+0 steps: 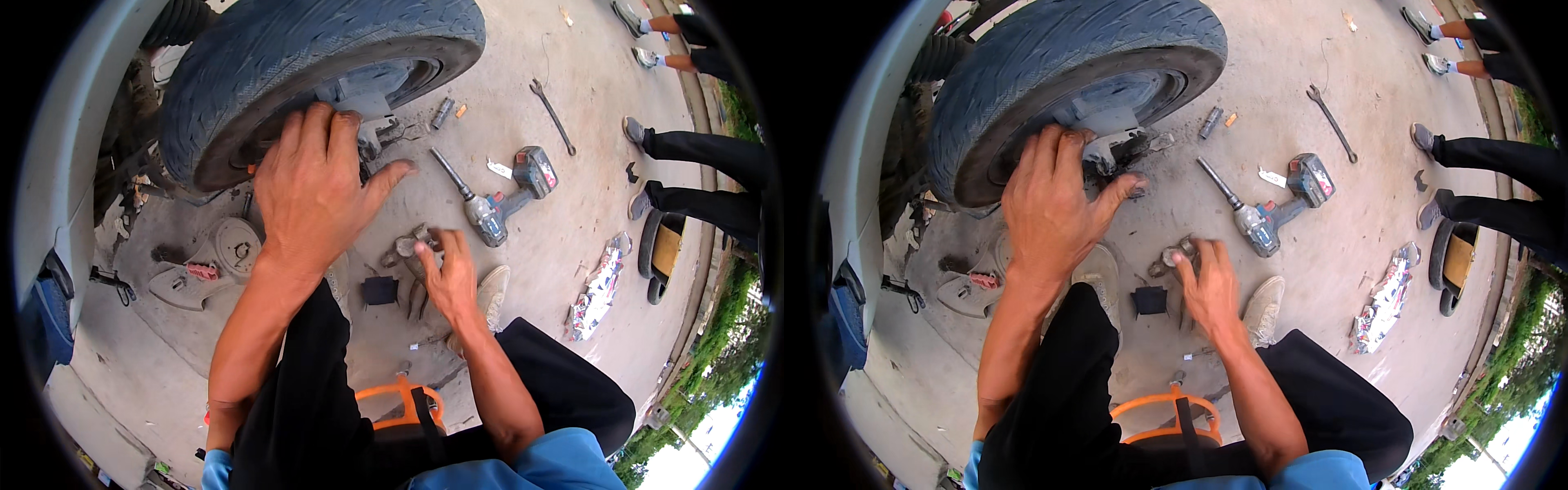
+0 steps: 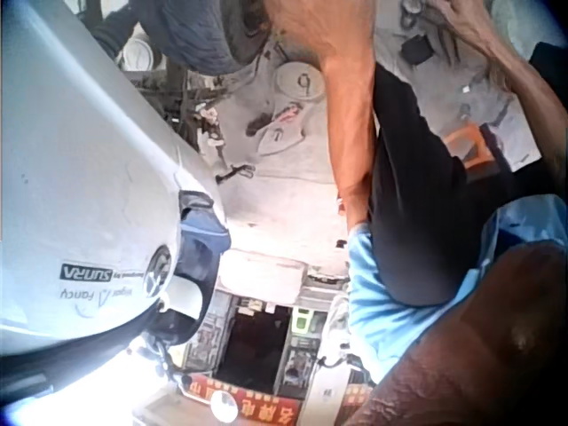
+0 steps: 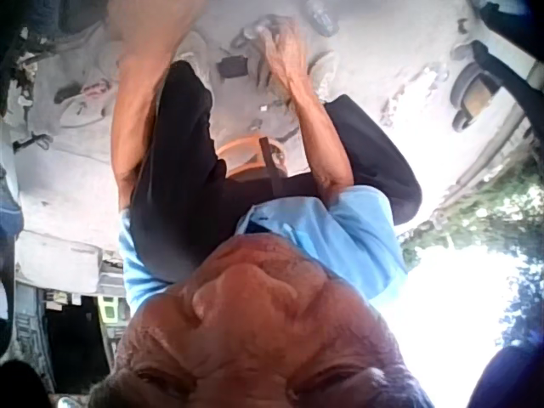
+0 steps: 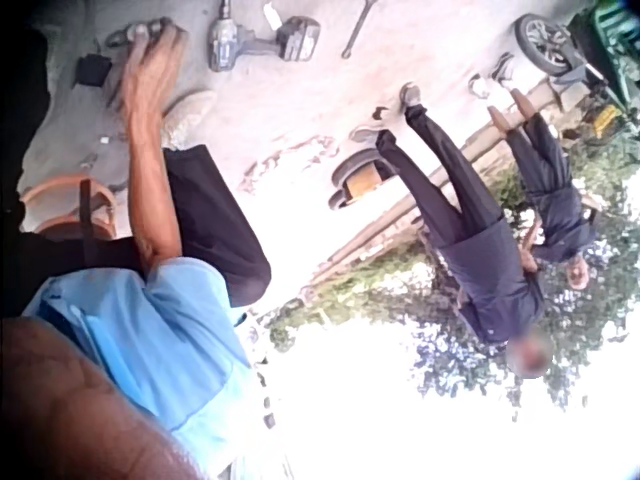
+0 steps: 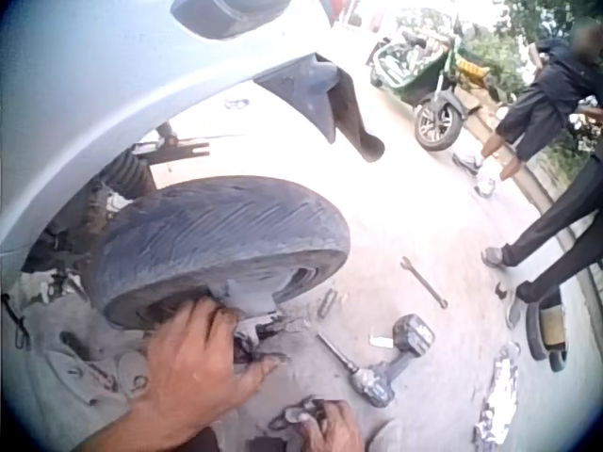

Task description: The person sprays a lubricant onto the wheel hub of a scooter, then removes the brake components from the wheel assembly by hand and using a hammer, pliers, and a wrench.

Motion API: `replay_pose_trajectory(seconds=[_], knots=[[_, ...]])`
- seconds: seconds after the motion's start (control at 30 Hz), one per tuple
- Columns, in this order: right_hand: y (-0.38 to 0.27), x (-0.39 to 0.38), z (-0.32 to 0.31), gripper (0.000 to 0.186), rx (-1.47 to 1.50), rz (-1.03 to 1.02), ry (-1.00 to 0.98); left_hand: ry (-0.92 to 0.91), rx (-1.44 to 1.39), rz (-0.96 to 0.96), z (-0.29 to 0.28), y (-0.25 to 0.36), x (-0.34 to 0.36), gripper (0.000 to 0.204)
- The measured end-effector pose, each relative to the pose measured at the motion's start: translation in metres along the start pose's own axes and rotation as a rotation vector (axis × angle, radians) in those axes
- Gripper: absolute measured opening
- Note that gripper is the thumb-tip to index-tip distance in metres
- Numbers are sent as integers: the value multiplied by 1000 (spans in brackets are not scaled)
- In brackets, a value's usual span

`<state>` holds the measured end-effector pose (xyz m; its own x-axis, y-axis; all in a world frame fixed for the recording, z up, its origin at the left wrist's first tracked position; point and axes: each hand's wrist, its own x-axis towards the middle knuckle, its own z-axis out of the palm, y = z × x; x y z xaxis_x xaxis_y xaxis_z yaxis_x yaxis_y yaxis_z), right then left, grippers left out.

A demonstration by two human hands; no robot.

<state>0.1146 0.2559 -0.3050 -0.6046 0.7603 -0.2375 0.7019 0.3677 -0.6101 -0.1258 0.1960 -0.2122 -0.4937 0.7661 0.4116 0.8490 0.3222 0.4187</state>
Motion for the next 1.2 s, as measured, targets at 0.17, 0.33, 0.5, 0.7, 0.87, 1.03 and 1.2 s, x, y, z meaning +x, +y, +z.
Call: replay_pose_trajectory(seconds=[0.17, 0.33, 0.5, 0.7, 0.87, 1.03, 1.2], knots=[[-80, 103, -22, 40, 502, 27, 107, 100, 216, -2, 21, -4, 3, 40], [-114, 106, -24, 29, 206, -468, 270, 97, -195, -307, 29, -40, -53, 42], [-110, 110, -20, 31, 61, -700, 299, 260, -682, -574, 47, -47, -83, 48], [-63, 134, -17, 35, 261, -189, 109, 46, -136, -187, 4, -8, -26, 48], [-55, 134, -11, 47, 459, -164, 43, 62, -250, -195, 14, -8, -34, 52], [-59, 133, 3, 53, 1061, 77, -34, 25, -1117, -863, 11, -15, -53, 74], [-92, 121, -14, 44, 675, 20, 41, -24, -1411, -980, 20, -12, -40, 83]])
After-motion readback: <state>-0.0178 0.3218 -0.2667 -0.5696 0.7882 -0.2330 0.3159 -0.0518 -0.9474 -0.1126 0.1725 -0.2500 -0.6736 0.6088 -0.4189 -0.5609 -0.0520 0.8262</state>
